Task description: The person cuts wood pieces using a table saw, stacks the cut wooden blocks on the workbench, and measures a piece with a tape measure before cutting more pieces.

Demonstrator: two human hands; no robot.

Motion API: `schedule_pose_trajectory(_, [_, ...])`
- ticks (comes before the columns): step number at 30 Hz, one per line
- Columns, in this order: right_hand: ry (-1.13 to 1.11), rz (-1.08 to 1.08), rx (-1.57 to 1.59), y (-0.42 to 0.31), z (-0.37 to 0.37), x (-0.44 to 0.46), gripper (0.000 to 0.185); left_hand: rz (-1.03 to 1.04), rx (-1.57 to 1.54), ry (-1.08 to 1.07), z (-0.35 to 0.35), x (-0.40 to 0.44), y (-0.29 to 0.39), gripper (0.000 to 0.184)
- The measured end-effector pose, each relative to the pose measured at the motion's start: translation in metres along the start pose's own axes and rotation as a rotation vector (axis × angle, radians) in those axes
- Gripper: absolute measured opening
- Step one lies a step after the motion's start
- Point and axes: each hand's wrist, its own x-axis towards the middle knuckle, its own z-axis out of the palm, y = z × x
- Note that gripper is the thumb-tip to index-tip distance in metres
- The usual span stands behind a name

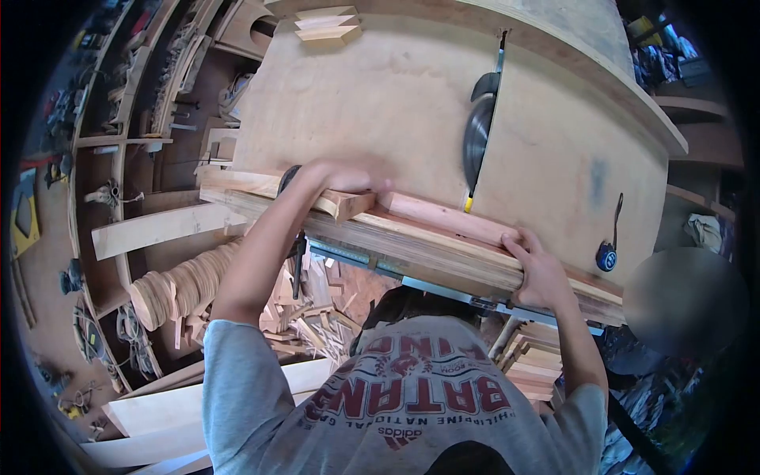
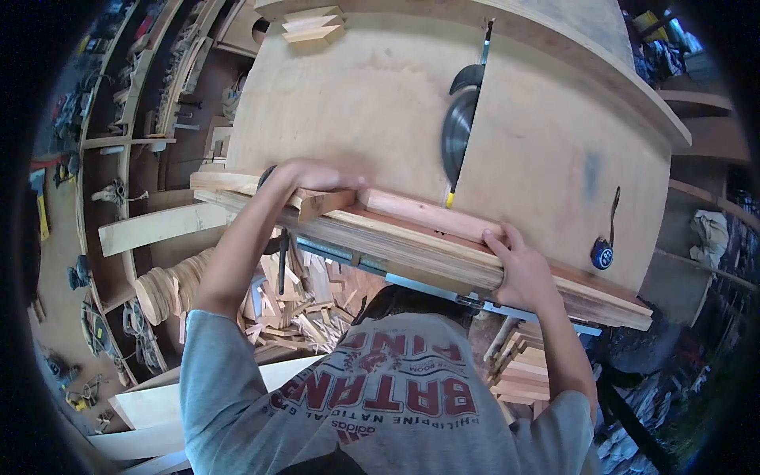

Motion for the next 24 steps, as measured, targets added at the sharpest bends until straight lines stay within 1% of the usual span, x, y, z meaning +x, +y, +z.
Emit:
schedule_pose_trajectory(1, [0.007,0.001,-0.004,-0.001,-0.002,0.0,0.113,-0.05,-0.427,0.111,0.006,0.002,-0.005,0.052])
schedule_pose_trajectory(3, [-0.011,-0.006,-0.013,-0.003,-0.004,-0.002,0.105,-0.093,-0.846,0.219,0.014,-0.006,-0.021,0.052])
schedule_pose_trajectory(5, [0.018,-0.021,-0.01,0.002,0.002,-0.001,0.105,0.321,-0.428,0.865,0.034,-0.036,-0.03,0.054])
schedule_pose_trajectory(6, [0.043,-0.039,-0.011,0.004,0.005,-0.001,0.105,0.327,-0.423,0.859,0.052,-0.045,-0.029,0.054])
schedule_pose_trajectory(7, [0.045,-0.033,-0.011,0.004,0.004,-0.002,0.105,0.335,-0.475,1.027,0.075,-0.054,-0.027,0.056])
schedule_pose_trajectory(9, [0.043,-0.046,-0.022,0.002,0.001,-0.002,0.105,0.343,-0.528,1.196,0.112,-0.056,-0.029,0.058])
schedule_pose_trajectory(11, [0.044,-0.046,-0.019,0.003,0.002,-0.001,0.105,0.551,-0.147,1.542,0.138,-0.039,-0.038,0.062])
schedule_pose_trajectory(12, [0.04,-0.052,-0.018,0.003,0.002,-0.001,0.104,0.559,-0.15,1.539,0.138,-0.037,-0.039,0.062])
schedule_pose_trajectory(14, [0.019,-0.035,-0.037,0.002,0.001,-0.001,0.105,0.404,0.065,1.641,0.138,-0.033,-0.043,0.067])
schedule_pose_trajectory(16, [-0.001,-0.019,-0.058,0.0,-0.002,0.001,0.105,0.396,0.066,1.676,0.139,-0.024,-0.05,0.068])
schedule_pose_trajectory(19, [-0.014,-0.011,-0.091,0.0,-0.004,0.004,0.107,0.47,0.101,1.759,0.139,-0.018,-0.056,0.067])
schedule_pose_trajectory(20, [-0.02,-0.009,-0.076,0.0,-0.004,0.004,0.107,0.476,0.095,1.75,0.139,-0.017,-0.057,0.067])
schedule_pose_trajectory(22, [-0.03,0.006,-0.057,-0.001,-0.004,0.004,0.108,0.409,0.198,1.761,0.14,-0.017,-0.059,0.064])
schedule_pose_trajectory(24, [-0.031,0.002,-0.077,-0.003,-0.006,0.005,0.109,0.392,0.19,1.761,0.14,-0.016,-0.058,0.062])
